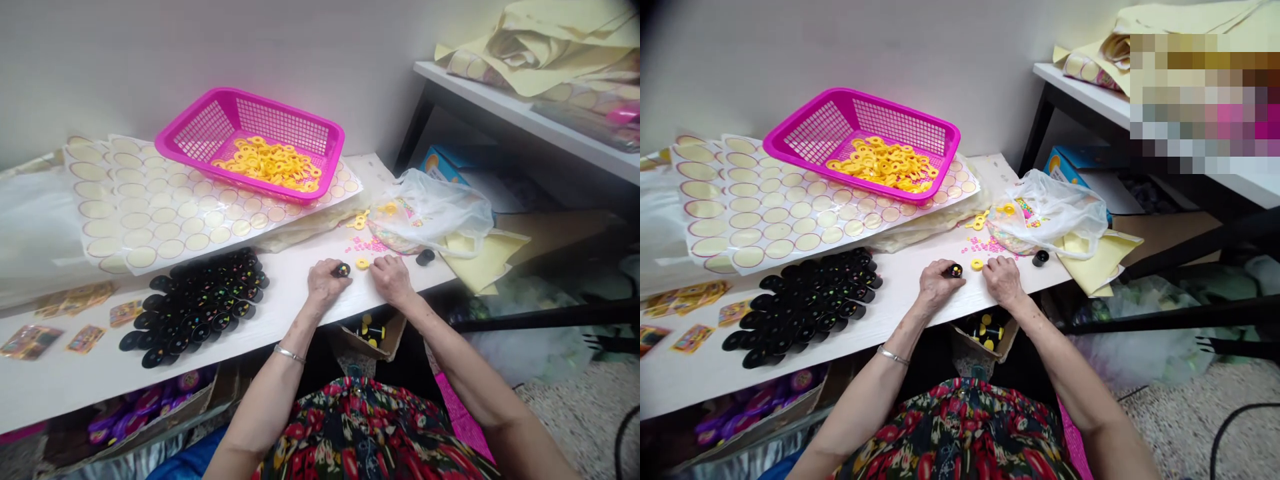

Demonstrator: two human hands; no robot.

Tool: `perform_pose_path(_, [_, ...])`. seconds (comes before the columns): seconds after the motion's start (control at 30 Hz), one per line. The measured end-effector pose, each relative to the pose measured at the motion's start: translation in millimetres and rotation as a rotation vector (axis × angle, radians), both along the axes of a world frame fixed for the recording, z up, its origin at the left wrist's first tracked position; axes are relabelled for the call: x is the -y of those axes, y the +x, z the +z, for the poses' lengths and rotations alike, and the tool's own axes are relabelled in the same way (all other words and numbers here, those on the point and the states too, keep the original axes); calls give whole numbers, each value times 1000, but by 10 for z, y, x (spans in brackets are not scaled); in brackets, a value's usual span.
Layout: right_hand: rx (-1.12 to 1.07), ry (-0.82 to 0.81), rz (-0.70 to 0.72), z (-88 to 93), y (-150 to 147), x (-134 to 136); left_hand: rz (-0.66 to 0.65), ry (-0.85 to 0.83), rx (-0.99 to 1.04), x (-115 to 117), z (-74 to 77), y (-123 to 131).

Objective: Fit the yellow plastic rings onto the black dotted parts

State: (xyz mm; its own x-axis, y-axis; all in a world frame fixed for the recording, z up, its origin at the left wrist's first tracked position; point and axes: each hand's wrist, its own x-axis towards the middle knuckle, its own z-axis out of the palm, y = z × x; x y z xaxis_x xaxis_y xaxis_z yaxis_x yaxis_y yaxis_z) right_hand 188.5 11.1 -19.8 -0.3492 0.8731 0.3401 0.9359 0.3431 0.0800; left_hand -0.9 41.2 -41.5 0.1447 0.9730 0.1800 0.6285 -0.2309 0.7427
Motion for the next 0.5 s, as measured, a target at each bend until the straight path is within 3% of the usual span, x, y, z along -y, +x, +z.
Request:
perform_pose_path(0.1, [-127,-63,-56,-24,10,130,-14,8,6,-3,-2,4])
perform_pose_path(0.2, [-296,-115,-114,27,-4,95,-27,15,17,-4,-5,5])
perform_pose_path(0.4, [-265,-241,-107,80,-143,-62,-19,14,34,-1,-15,-2])
perform_pose_path(0.5, [-426,-212,-93,68,-189,-79,-35,19,18,10,13,3])
